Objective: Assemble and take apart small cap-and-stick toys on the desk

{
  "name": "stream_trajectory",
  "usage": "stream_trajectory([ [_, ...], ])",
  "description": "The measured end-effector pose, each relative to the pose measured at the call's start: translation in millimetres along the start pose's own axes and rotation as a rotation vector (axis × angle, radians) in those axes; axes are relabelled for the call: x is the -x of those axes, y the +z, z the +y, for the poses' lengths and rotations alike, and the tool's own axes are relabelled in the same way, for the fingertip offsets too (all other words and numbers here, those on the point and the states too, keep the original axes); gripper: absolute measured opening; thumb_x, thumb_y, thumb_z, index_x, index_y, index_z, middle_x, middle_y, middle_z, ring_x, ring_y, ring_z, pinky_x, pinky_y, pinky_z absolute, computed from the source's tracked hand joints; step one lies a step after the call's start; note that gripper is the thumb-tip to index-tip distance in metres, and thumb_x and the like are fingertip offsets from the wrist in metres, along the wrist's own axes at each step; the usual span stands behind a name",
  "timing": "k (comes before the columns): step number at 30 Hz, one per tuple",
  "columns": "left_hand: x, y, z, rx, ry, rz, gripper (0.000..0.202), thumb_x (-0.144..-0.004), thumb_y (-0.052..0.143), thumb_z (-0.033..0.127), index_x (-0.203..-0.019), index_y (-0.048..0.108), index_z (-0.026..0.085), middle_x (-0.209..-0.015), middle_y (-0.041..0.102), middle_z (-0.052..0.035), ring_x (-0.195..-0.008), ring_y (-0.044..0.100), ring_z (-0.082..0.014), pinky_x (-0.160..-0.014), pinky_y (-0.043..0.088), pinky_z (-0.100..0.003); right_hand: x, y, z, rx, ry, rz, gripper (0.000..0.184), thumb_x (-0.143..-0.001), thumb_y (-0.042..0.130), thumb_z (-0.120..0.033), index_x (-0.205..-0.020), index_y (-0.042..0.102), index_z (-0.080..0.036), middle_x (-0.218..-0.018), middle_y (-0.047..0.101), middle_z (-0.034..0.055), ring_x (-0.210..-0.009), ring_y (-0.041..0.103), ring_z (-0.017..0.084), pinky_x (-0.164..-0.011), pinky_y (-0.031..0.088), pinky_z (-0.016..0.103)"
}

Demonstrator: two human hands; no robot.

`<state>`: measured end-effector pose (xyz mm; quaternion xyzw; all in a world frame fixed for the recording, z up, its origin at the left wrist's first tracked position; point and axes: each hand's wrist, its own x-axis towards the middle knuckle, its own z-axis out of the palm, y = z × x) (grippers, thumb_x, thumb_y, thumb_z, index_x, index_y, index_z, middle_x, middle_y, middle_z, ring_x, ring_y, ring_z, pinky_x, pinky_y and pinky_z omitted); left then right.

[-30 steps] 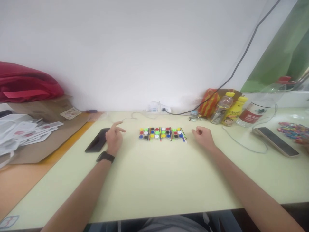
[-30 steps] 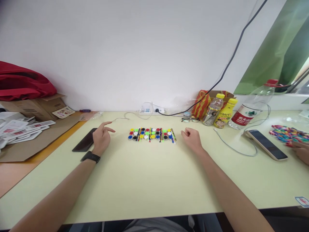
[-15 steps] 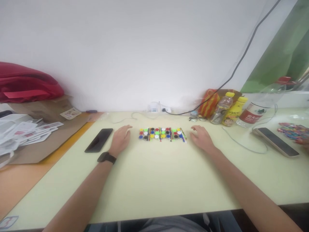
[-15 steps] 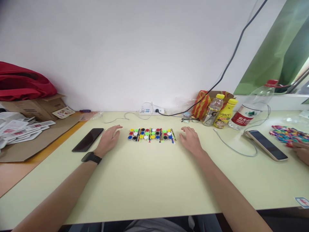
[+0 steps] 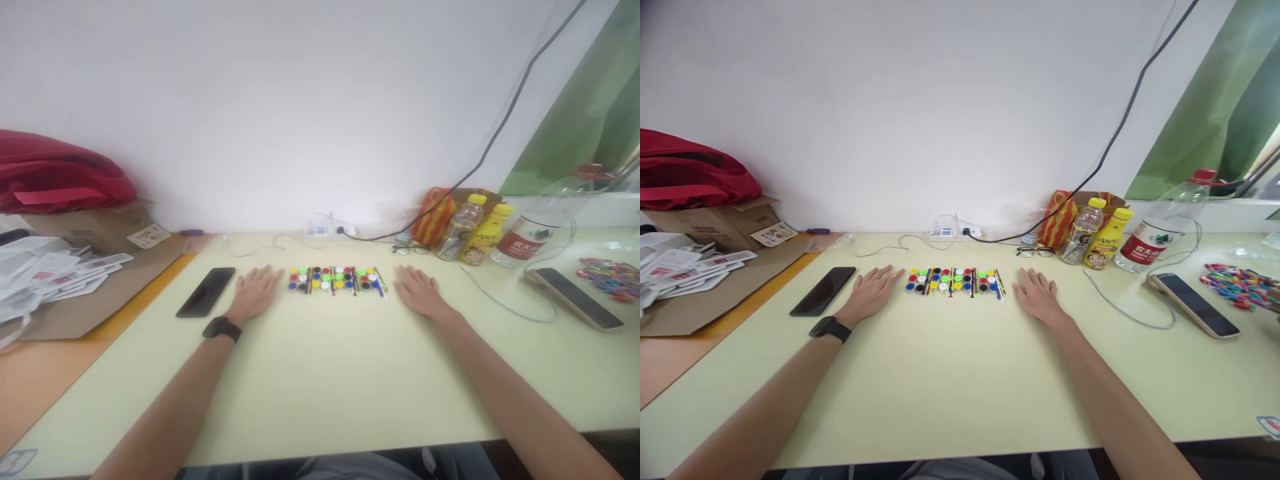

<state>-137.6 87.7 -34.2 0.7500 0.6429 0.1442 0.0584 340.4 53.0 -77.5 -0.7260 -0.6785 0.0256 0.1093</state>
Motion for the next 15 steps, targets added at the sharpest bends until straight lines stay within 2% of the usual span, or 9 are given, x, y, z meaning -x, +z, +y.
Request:
stream_trajectory([
  [3,-0.5,-3.3,1.6,0.057,-0.024,0.030,0.057,-0.108,0.018,0.051,-0.144,0.061,0.043,-0.162,0.047,-0.0011,-0.154,0.032,-0.0383,-0.121,0.013,-0.070,-0.6,-1.2,1.2,0.014,-0.009,-0.024,0.067,-0.103,0.022,-0.060,-0.160,0.036,-0.028,-0.169,0.034,0.0124,-0.154,0.031,0.039,-0.121,0.023,0.068],
  [8,-3.0,-7.0,3.0,0.133,-0.046,0.082,0.064,-0.109,0.015,0.048,-0.124,0.076,0.035,-0.152,0.058,-0.0068,-0.147,0.042,-0.0366,-0.120,0.013,-0.072,-1.2,-2.8,3.0,0.026,-0.019,-0.051,0.066,-0.103,0.022,-0.061,-0.158,0.039,-0.028,-0.170,0.032,0.0112,-0.155,0.029,0.038,-0.121,0.023,0.069],
  [11,-4.6,-6.0,0.3,0.136,-0.036,0.072,0.062,-0.109,0.016,0.048,-0.127,0.074,0.036,-0.150,0.059,-0.0064,-0.148,0.040,-0.0377,-0.119,0.011,-0.074,-0.9,-3.7,3.7,0.030,-0.033,-0.049,0.065,-0.103,0.023,-0.060,-0.158,0.039,-0.029,-0.170,0.032,0.0112,-0.155,0.029,0.039,-0.120,0.023,0.069],
  [15,-6.4,-2.1,-5.6,0.103,-0.019,0.041,0.059,-0.109,0.017,0.050,-0.139,0.067,0.039,-0.153,0.056,-0.0047,-0.154,0.029,-0.0431,-0.118,0.005,-0.078,0.2,-5.5,4.0,0.036,-0.042,-0.048,0.065,-0.103,0.024,-0.061,-0.158,0.039,-0.030,-0.170,0.033,0.0110,-0.154,0.031,0.039,-0.120,0.025,0.069],
])
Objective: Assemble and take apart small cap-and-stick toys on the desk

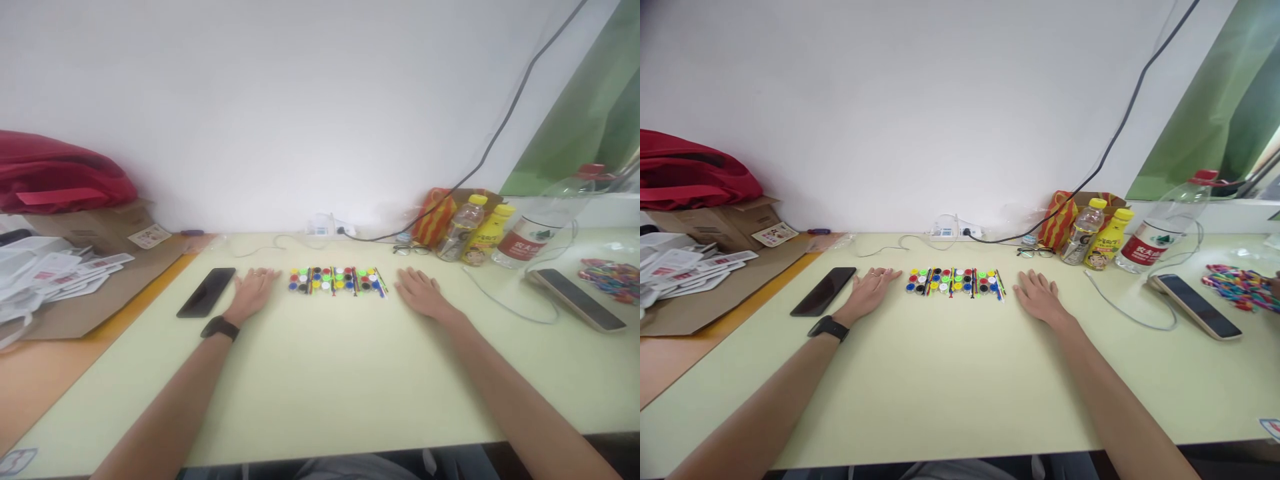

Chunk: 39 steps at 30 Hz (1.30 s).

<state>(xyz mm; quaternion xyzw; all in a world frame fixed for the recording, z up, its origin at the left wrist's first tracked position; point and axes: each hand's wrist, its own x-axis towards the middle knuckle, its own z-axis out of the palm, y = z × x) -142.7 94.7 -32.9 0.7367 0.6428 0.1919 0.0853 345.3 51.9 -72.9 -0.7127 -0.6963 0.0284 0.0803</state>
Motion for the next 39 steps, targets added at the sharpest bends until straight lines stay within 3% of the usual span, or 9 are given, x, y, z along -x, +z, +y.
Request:
stream_trajectory([
  [22,0.4,-1.0,-1.5,-0.033,0.012,-0.018,0.058,-0.108,0.019,0.051,-0.137,0.068,0.042,-0.154,0.054,-0.0045,-0.154,0.027,-0.0448,-0.115,0.002,-0.082,2.0,-1.8,3.6,0.007,-0.024,-0.016,0.068,-0.103,0.023,-0.063,-0.161,0.038,-0.030,-0.171,0.031,0.0099,-0.156,0.028,0.039,-0.121,0.028,0.066],
  [34,0.4,-3.1,1.8,-0.020,-0.001,-0.041,0.059,-0.106,0.023,0.062,-0.135,0.069,0.040,-0.157,0.052,-0.0036,-0.155,0.024,-0.0462,-0.114,-0.001,-0.083,1.8,-3.8,4.2,-0.008,-0.030,-0.029,0.067,-0.103,0.024,-0.063,-0.160,0.039,-0.030,-0.171,0.031,0.0106,-0.156,0.028,0.039,-0.121,0.027,0.067],
  [39,1.4,-2.1,0.8,-0.003,0.012,-0.032,0.059,-0.108,0.019,0.055,-0.139,0.067,0.041,-0.157,0.052,-0.0042,-0.155,0.023,-0.0461,-0.114,-0.002,-0.083,2.6,-5.1,3.7,-0.010,-0.027,-0.031,0.068,-0.102,0.025,-0.064,-0.160,0.039,-0.031,-0.171,0.031,0.0097,-0.156,0.028,0.038,-0.122,0.027,0.065],
])
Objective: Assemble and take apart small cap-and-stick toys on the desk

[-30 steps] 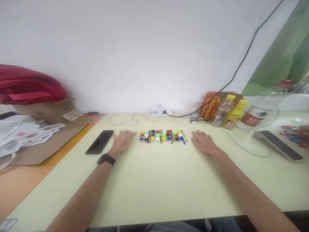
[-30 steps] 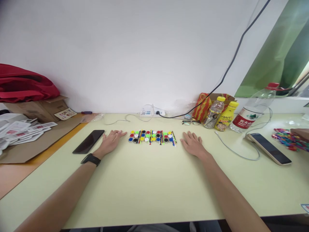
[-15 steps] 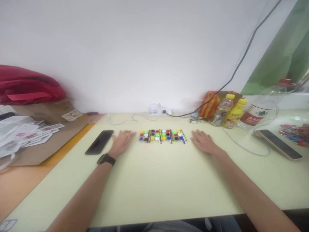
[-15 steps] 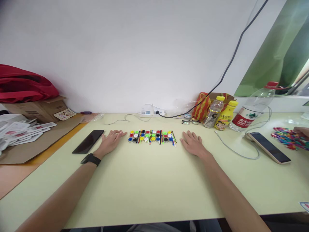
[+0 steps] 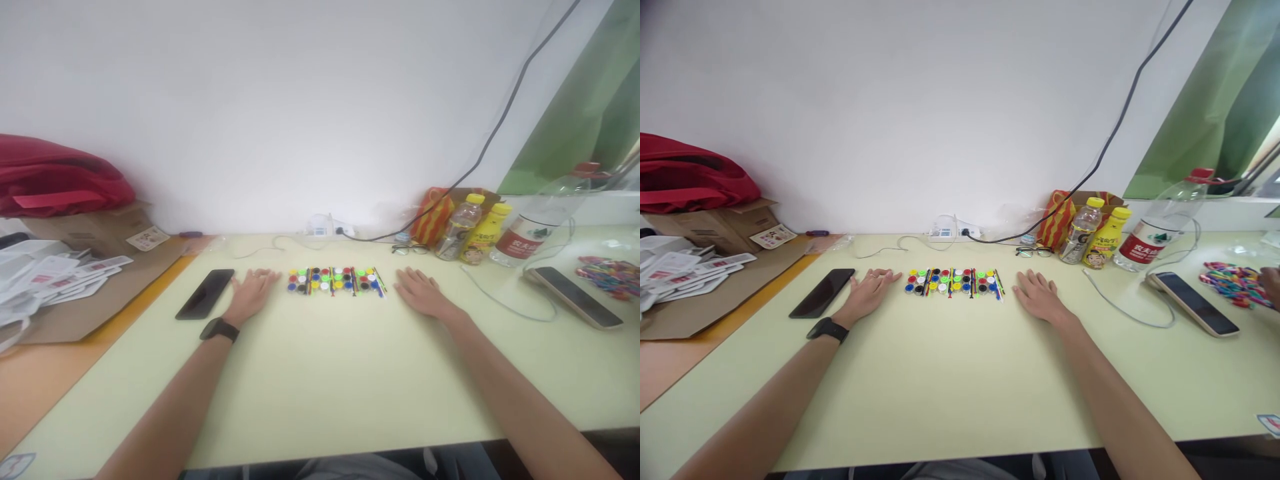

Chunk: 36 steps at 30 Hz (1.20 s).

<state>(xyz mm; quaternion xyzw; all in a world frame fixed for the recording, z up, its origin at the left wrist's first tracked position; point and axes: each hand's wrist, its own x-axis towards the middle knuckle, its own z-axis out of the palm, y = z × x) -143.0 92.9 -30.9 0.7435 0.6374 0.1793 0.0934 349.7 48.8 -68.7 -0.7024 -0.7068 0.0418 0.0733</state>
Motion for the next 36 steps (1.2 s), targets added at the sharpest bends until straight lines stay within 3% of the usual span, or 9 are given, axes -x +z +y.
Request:
stream_trajectory([
  [19,-0.2,-3.9,4.1,-0.060,-0.036,-0.047,0.065,-0.108,0.010,0.058,-0.144,0.062,0.043,-0.160,0.049,-0.0004,-0.157,0.023,-0.0406,-0.118,0.002,-0.079,0.3,-3.9,-0.9,0.047,0.003,-0.037,0.068,-0.104,0.024,-0.063,-0.162,0.035,-0.031,-0.172,0.028,0.0090,-0.157,0.027,0.036,-0.122,0.028,0.062],
  [32,0.8,-3.7,4.2,-0.101,-0.002,0.004,0.055,-0.106,0.028,0.060,-0.131,0.073,0.039,-0.157,0.053,-0.0026,-0.153,0.031,-0.0424,-0.117,0.012,-0.079,3.0,-7.7,-5.0,0.035,0.008,-0.040,0.067,-0.104,0.025,-0.061,-0.163,0.035,-0.029,-0.172,0.029,0.0095,-0.157,0.027,0.037,-0.122,0.028,0.062],
  [36,1.0,-2.6,2.4,-0.107,0.019,0.023,0.052,-0.107,0.029,0.057,-0.135,0.069,0.040,-0.155,0.055,-0.0041,-0.151,0.035,-0.0405,-0.117,0.016,-0.079,4.2,-5.7,-4.0,0.023,0.004,-0.024,0.066,-0.104,0.027,-0.061,-0.161,0.037,-0.029,-0.171,0.031,0.0107,-0.156,0.029,0.038,-0.121,0.029,0.063],
])
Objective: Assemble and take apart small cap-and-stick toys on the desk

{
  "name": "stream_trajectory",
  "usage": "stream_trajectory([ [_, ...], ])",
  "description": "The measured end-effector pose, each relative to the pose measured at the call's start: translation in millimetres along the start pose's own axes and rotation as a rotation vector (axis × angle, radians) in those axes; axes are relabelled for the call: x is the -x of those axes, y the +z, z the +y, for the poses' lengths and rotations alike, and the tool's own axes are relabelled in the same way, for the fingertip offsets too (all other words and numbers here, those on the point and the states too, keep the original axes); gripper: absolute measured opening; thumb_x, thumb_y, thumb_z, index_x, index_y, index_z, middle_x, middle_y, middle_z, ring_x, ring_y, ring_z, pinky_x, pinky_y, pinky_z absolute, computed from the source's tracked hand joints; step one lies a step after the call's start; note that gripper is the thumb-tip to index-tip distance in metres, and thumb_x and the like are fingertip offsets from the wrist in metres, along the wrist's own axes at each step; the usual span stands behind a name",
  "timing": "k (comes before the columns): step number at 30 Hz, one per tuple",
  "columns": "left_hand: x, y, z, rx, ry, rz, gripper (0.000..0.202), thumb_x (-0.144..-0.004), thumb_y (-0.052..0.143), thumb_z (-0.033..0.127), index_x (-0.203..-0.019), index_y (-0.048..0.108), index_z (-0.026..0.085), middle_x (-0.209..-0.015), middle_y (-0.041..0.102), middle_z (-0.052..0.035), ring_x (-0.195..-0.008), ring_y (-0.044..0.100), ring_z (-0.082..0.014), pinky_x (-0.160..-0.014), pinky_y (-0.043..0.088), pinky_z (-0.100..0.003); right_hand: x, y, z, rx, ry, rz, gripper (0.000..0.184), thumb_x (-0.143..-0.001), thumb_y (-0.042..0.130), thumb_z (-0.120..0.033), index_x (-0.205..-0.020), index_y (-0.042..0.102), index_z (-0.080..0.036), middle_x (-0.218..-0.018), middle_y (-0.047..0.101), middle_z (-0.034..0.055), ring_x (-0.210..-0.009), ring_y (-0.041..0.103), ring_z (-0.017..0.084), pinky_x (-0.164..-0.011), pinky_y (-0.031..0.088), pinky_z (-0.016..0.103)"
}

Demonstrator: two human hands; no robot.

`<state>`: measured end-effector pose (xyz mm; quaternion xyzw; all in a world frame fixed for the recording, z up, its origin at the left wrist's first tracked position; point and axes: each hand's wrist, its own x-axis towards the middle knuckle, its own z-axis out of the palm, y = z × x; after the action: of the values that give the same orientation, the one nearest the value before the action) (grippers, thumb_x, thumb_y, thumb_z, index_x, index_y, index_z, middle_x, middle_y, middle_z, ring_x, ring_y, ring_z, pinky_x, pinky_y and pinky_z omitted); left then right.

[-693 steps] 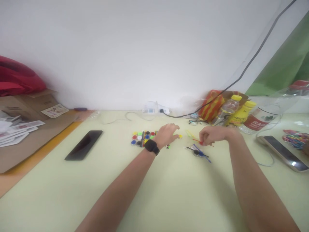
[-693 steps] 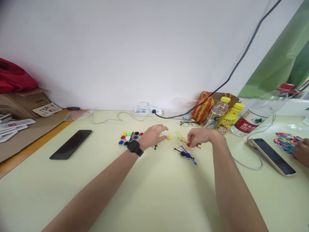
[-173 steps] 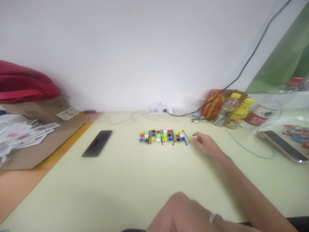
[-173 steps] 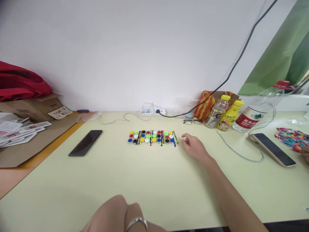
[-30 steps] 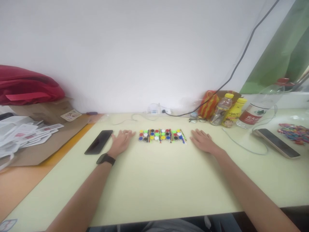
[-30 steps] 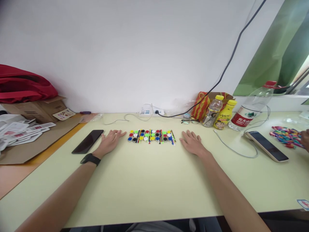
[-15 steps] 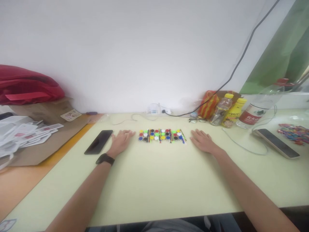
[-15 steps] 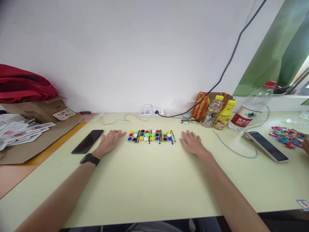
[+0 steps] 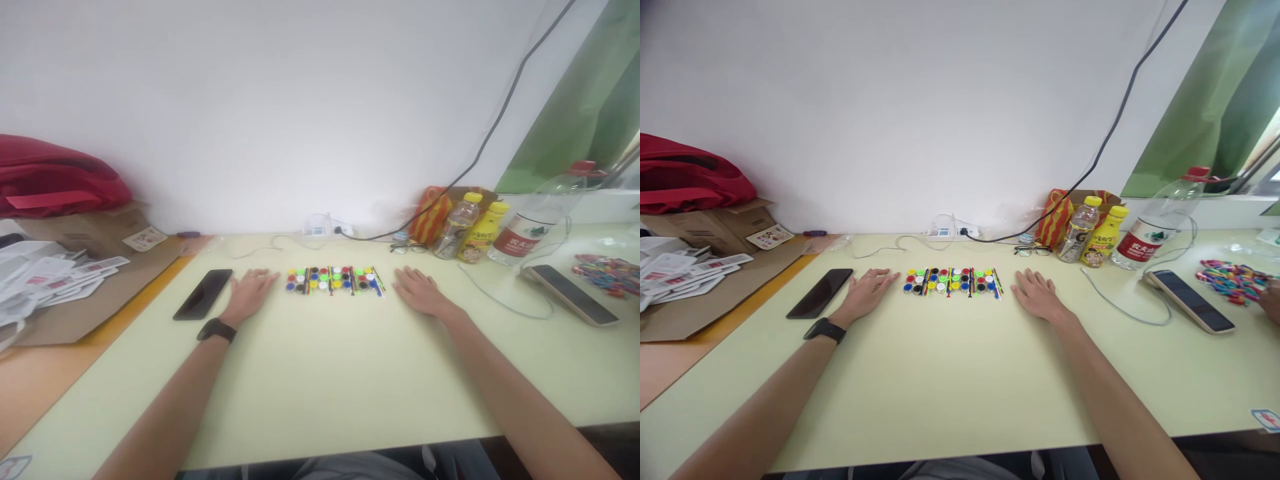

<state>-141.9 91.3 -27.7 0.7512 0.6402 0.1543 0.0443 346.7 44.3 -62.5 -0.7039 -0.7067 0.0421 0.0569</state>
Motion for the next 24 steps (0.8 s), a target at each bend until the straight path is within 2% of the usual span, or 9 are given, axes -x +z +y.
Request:
stream_trajectory([
  [2,0,0.6,-1,0.001,0.007,0.006,0.052,-0.108,0.028,0.055,-0.138,0.068,0.039,-0.155,0.055,-0.0047,-0.151,0.035,-0.0399,-0.117,0.016,-0.079,0,0,1,-0.013,-0.013,0.033,0.064,-0.104,0.031,-0.059,-0.158,0.043,-0.028,-0.169,0.034,0.0121,-0.154,0.032,0.039,-0.119,0.031,0.065],
  [4,0,0.7,-1,0.007,0.010,0.008,0.052,-0.108,0.027,0.054,-0.139,0.066,0.039,-0.155,0.055,-0.0048,-0.151,0.035,-0.0397,-0.116,0.016,-0.079,-1,-2,1,-0.049,-0.052,0.098,0.057,-0.103,0.037,-0.054,-0.150,0.053,-0.025,-0.164,0.043,0.0138,-0.149,0.040,0.039,-0.117,0.034,0.062],
  [7,1,0.1,0,0.028,0.005,0.007,0.054,-0.108,0.025,0.055,-0.140,0.065,0.038,-0.156,0.054,-0.0051,-0.151,0.036,-0.0397,-0.116,0.016,-0.080,-1,-10,-7,-0.183,-0.179,0.234,0.039,-0.102,0.047,-0.043,-0.127,0.068,-0.022,-0.140,0.065,0.0135,-0.132,0.056,0.033,-0.111,0.043,0.051],
  [9,2,0.2,2,0.041,0.005,0.020,0.054,-0.108,0.025,0.055,-0.139,0.066,0.038,-0.155,0.055,-0.0058,-0.149,0.038,-0.0396,-0.115,0.016,-0.080,1,-15,-17,-0.288,-0.280,0.316,0.030,-0.101,0.050,-0.038,-0.114,0.072,-0.022,-0.121,0.073,0.0113,-0.119,0.062,0.029,-0.106,0.047,0.045],
  [12,2,1.8,2,0.044,0.028,0.069,0.048,-0.107,0.032,0.050,-0.135,0.068,0.034,-0.150,0.060,-0.0073,-0.143,0.046,-0.0366,-0.117,0.021,-0.075,7,-19,-38,-0.369,-0.398,0.360,0.025,-0.101,0.052,-0.034,-0.111,0.073,-0.023,-0.108,0.073,0.0098,-0.107,0.062,0.027,-0.097,0.049,0.042],
  [16,0,3.2,4,0.049,0.062,0.219,0.041,-0.102,0.046,0.038,-0.134,0.067,0.027,-0.141,0.065,-0.0083,-0.135,0.054,-0.0306,-0.119,0.035,-0.053,12,-17,-58,-0.313,-0.476,0.312,0.026,-0.101,0.052,-0.026,-0.117,0.072,-0.022,-0.106,0.071,0.0099,-0.102,0.060,0.027,-0.092,0.048,0.042],
  [18,1,0.8,11,0.067,0.074,0.307,0.039,-0.100,0.048,0.036,-0.132,0.068,0.024,-0.137,0.067,-0.0081,-0.131,0.057,-0.0294,-0.116,0.039,-0.047,12,-17,-62,-0.280,-0.464,0.298,0.025,-0.101,0.051,-0.024,-0.115,0.072,-0.022,-0.105,0.071,0.0097,-0.100,0.060,0.027,-0.092,0.048,0.042],
  [21,7,-7.2,27,0.106,0.114,0.397,0.037,-0.100,0.048,0.035,-0.129,0.069,0.023,-0.131,0.070,-0.0071,-0.127,0.058,-0.0288,-0.115,0.040,-0.044,13,-22,-63,-0.282,-0.436,0.276,0.023,-0.102,0.050,-0.024,-0.112,0.071,-0.022,-0.107,0.071,0.0087,-0.102,0.060,0.026,-0.094,0.047,0.041],
  [24,15,-15.9,46,0.184,0.143,0.426,0.033,-0.101,0.049,0.034,-0.124,0.070,0.024,-0.124,0.072,-0.0060,-0.125,0.058,-0.0281,-0.113,0.042,-0.043,18,-31,-64,-0.334,-0.408,0.285,0.020,-0.102,0.051,-0.026,-0.109,0.069,-0.021,-0.105,0.071,0.0083,-0.103,0.060,0.026,-0.095,0.047,0.041],
])
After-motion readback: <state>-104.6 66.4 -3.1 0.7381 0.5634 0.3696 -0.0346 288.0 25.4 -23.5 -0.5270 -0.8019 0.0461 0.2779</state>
